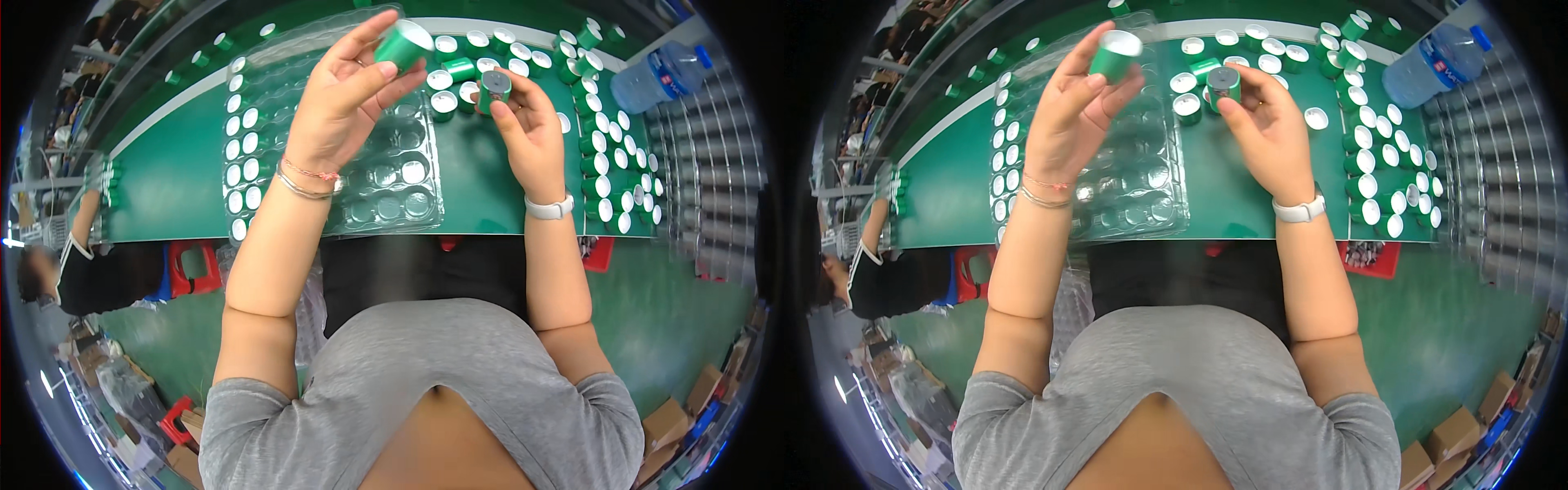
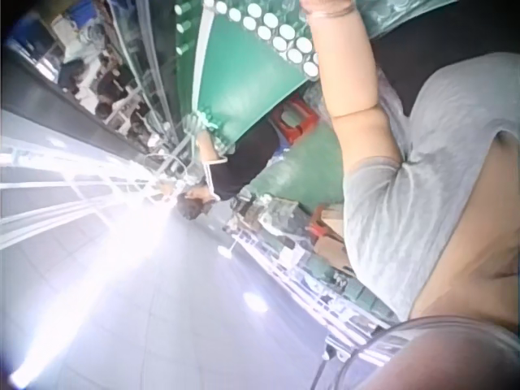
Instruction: Placing green cylindrical components into plastic grid trays on an assembly line.
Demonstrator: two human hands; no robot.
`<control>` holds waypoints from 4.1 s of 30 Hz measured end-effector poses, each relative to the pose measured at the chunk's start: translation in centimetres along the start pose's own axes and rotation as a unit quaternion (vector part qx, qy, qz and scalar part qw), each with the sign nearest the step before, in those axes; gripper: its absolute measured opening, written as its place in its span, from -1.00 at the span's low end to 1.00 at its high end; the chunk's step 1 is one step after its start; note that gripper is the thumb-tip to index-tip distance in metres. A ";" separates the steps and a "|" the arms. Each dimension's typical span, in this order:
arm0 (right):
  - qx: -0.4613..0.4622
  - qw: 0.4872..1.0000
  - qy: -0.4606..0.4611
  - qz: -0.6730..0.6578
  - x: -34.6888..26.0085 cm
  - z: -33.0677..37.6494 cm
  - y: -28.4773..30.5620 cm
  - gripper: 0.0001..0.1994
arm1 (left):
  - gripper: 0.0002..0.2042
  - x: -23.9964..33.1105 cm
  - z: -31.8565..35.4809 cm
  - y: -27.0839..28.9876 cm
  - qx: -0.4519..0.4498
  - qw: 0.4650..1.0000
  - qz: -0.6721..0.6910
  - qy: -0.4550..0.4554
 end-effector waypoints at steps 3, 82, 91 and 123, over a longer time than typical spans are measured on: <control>-0.008 1.000 0.000 0.022 -0.1 0.2 -0.4 -0.60 | -0.38 2.3 0.2 0.6 -0.015 0.999 0.032 -0.002; 0.092 0.961 0.045 0.256 -5.3 -1.9 2.2 -0.64 | -0.67 -6.0 -3.3 -7.7 -0.359 0.666 -0.647 -0.094; 0.031 0.997 -0.004 -0.066 -2.6 -3.1 2.9 -0.66 | -0.70 -5.1 -3.7 -7.6 -0.248 0.762 -0.596 -0.054; -0.052 0.975 -0.012 0.215 -1.9 -2.4 -0.7 -0.86 | -0.59 -1.9 -0.6 -4.1 -0.202 0.865 -0.448 -0.100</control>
Point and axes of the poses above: each hand's wrist, its own z-axis away from the middle knuckle, its own y-axis out of the back of the hand, x = y × z, the point moved 8 cm from there along -z, towards the middle knuckle, and after that the axes turned 12 degrees about -y, right-handed, at the moved point
